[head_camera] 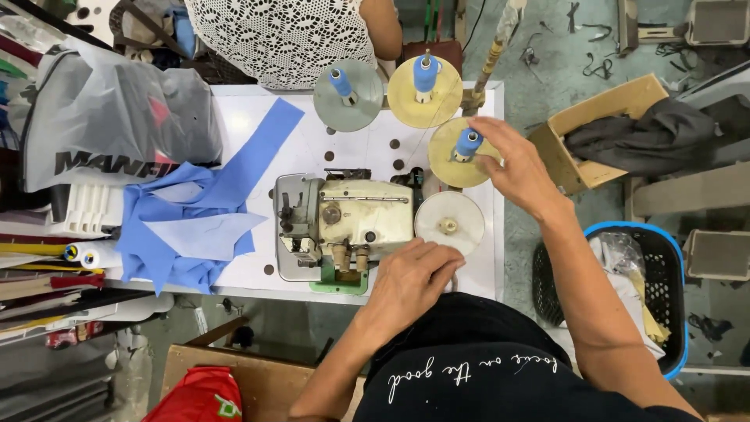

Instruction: The person threads a sewing machine by feeding thread from multiple spools through various guides and needles, using shears to cut thread and a small screwdriver to make adjustments.

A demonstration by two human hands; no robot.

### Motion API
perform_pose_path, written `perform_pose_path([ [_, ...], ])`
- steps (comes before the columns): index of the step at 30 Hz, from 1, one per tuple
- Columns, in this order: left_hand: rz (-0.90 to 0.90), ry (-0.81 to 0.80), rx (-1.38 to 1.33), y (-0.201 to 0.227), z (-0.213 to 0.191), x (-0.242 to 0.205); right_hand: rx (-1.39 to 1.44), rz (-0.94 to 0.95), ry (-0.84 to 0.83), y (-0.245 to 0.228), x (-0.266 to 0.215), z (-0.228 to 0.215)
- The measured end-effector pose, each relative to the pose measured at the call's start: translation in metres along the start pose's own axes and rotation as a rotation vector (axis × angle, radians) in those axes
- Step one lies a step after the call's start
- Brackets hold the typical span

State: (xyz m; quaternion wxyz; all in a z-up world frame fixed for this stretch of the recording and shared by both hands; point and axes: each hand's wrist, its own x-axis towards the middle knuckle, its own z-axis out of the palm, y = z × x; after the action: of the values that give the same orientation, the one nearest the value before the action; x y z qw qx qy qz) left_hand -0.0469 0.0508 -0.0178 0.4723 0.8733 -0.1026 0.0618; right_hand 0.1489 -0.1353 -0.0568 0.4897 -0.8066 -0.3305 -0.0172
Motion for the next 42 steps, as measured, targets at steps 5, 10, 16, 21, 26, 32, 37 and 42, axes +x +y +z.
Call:
perform_pose_path([
  [5, 0.26, 0.157, 0.11, 0.012, 0.005, 0.019, -0.144, -0.169, 0.194, -0.036, -0.033, -0.014],
  [10, 0.313, 0.241, 0.128, 0.026, 0.0, 0.038, 0.064, -0.051, 0.016, -0.085, -0.041, -0.017],
  [16, 0.207, 0.18, 0.051, -0.005, 0.023, 0.035, -0.131, 0.114, 0.101, -0.02, -0.015, 0.007],
  [21, 0.162, 0.181, 0.077, -0.014, 0.027, 0.029, -0.261, 0.041, 0.096, -0.016, -0.014, 0.012],
  [26, 0.195, 0.303, 0.097, -0.019, 0.026, 0.027, 0.287, 0.032, -0.234, -0.068, -0.049, -0.013],
  [32, 0.113, 0.263, -0.077, -0.01, 0.017, 0.033, 0.07, 0.113, -0.234, -0.06, -0.047, -0.014],
  [37, -0.205, 0.318, -0.542, -0.069, 0.063, 0.059, -0.158, 0.186, 0.034, 0.008, -0.017, 0.002],
  [42, -0.424, 0.385, -0.739, -0.114, 0.093, 0.095, -0.214, 0.242, 0.079, 0.05, 0.006, 0.021],
])
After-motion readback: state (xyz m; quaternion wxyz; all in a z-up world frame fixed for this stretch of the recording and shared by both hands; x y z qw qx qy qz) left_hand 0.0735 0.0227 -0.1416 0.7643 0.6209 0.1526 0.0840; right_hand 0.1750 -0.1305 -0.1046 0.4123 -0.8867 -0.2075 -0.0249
